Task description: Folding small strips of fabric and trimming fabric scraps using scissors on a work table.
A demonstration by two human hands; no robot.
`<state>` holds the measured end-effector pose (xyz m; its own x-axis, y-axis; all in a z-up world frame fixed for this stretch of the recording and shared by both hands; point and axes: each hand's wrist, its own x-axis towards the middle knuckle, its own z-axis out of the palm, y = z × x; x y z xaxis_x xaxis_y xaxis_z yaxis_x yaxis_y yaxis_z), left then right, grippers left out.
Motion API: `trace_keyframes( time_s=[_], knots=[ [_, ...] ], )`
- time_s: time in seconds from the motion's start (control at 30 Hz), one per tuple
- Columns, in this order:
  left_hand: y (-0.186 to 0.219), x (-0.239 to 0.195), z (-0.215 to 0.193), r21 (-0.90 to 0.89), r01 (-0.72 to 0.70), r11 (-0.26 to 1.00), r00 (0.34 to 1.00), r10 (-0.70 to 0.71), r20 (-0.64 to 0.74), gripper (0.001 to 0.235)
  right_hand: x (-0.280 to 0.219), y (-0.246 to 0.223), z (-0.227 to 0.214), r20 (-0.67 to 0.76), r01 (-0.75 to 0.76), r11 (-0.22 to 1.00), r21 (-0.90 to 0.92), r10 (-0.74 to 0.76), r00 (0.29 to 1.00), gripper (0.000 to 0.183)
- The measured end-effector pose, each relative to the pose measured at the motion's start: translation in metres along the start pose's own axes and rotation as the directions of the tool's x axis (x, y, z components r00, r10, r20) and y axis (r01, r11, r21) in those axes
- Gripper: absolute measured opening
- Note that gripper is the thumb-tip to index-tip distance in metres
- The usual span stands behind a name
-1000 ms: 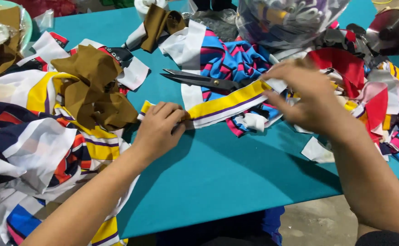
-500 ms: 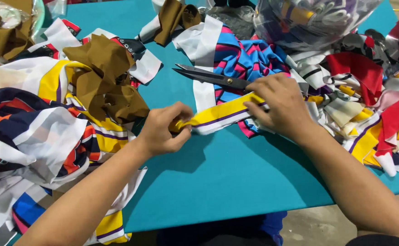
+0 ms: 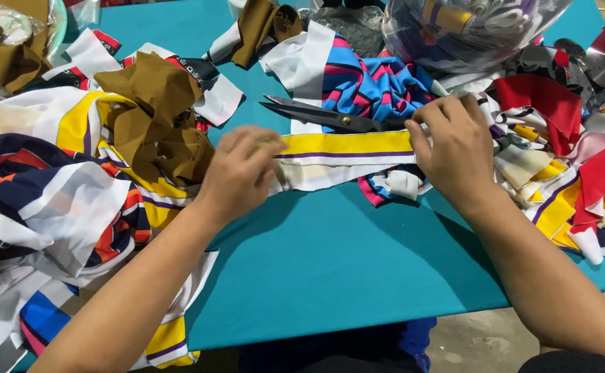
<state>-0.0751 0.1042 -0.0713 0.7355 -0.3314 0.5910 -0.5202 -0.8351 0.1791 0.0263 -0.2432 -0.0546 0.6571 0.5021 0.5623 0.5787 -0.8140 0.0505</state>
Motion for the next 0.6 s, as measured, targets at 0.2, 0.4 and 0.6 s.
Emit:
trace_keyframes(
  time_s=[0.2,0.4,0.6],
  knots=[
    [-0.003,-0.010,0.012,0.039,-0.007,0.999,1.000,0.007,0.018,0.015,0.007,-0.010,-0.009,-0.049,-0.027,0.972,0.233,0.039,0.998,0.008],
    [-0.023,-0.015,0.014,0.186,0.083,0.979,0.993,-0.064,-0.103,0.023,0.007,-0.007,-0.011,-0.053,-0.061,0.963,0.263,0.077,0.996,0.011],
    [0.003,-0.011,0.017,0.040,-0.054,0.998,0.998,0.054,0.018,0.019,0.022,-0.035,-0.043,0.287,-0.152,0.940,0.304,0.062,0.956,0.021]
  ],
)
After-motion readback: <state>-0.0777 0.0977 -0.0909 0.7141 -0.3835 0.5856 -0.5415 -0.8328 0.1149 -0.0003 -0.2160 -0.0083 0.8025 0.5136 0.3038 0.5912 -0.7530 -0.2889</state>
